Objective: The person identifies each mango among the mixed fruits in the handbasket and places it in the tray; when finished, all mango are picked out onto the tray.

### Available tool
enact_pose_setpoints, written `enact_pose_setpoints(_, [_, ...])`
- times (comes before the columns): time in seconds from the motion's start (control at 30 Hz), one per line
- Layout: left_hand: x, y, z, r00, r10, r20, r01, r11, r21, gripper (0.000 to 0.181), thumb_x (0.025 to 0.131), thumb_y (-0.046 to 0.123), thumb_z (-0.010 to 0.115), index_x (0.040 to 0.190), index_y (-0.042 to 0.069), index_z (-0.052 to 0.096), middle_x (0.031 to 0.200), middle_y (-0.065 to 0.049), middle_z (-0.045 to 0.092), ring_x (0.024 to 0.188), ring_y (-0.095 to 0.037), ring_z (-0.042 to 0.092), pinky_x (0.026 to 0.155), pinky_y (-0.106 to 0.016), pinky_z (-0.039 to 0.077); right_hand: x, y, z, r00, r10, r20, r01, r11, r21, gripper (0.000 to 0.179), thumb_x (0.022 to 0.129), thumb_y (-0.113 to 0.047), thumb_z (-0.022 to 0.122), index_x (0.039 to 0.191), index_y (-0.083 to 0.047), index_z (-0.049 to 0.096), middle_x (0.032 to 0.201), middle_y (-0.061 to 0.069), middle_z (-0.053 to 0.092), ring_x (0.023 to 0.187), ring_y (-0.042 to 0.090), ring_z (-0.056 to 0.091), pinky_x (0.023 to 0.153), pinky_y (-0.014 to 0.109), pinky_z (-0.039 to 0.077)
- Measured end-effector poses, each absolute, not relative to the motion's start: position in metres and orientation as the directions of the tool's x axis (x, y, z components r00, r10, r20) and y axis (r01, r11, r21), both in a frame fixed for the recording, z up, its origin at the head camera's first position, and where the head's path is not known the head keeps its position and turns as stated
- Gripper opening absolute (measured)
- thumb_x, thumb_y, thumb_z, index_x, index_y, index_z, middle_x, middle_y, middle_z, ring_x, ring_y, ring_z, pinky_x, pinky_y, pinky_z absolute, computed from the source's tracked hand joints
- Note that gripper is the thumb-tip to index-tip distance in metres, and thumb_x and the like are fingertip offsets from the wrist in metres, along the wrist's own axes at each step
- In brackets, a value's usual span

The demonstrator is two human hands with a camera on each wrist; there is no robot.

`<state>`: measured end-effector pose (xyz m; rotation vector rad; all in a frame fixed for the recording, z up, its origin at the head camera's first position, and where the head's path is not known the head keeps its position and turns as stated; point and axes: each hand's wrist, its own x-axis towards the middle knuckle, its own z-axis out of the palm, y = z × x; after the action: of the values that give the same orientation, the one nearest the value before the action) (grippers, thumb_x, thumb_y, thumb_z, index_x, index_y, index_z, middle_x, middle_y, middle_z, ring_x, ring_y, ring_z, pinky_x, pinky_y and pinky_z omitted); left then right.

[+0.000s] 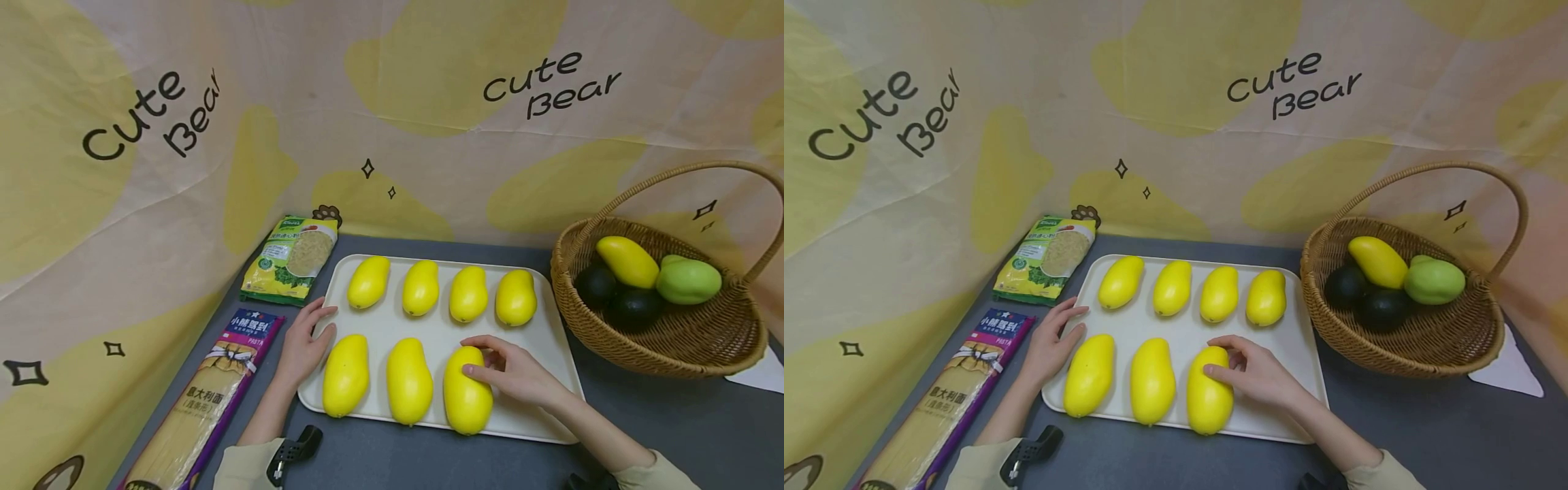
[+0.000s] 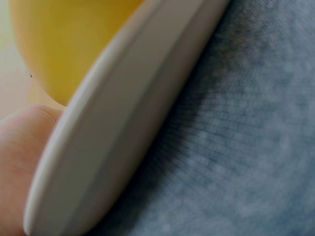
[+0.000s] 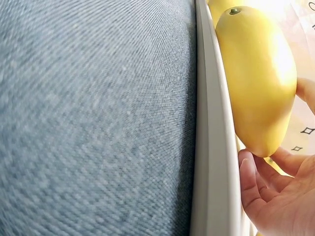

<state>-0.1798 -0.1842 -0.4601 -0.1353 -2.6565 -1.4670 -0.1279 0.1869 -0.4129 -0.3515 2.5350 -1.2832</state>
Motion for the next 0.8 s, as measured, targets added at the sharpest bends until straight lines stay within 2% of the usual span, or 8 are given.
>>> enact_pose_setpoints(0.3, [-0.1798, -0.184, -0.4603, -0.99, 0.027, 0.135, 0.128, 0.538, 0.833, 0.033, 0.095, 0.012, 0.062, 0.127, 0.007, 0.064, 0.15, -0.011, 0.041, 0.137, -0.033, 0.037, 0.109, -0.052, 0.034, -0.1266, 0.1857, -0.411, -0.928, -0.346, -0.139, -0.094, 0.578, -0.81, 0.049, 0.088, -0.035, 0.072, 0.128, -0.01, 0.06, 0.1, 0.002, 0.059, 0.083, 0.021, 0.052, 0.069, 0.025, 0.043])
enact_pose_setpoints(0.8, [-0.1795, -0.1842, -0.4611, -0.989, 0.029, 0.144, 0.137, 0.531, 0.836, 0.032, 0.095, 0.012, 0.062, 0.126, 0.007, 0.064, 0.15, -0.012, 0.041, 0.136, -0.034, 0.038, 0.109, -0.053, 0.034, -0.128, 0.1861, -0.4108, -0.916, -0.373, -0.149, -0.1, 0.571, -0.815, 0.05, 0.088, -0.034, 0.071, 0.129, -0.009, 0.058, 0.102, 0.002, 0.059, 0.084, 0.022, 0.052, 0.069, 0.025, 0.043])
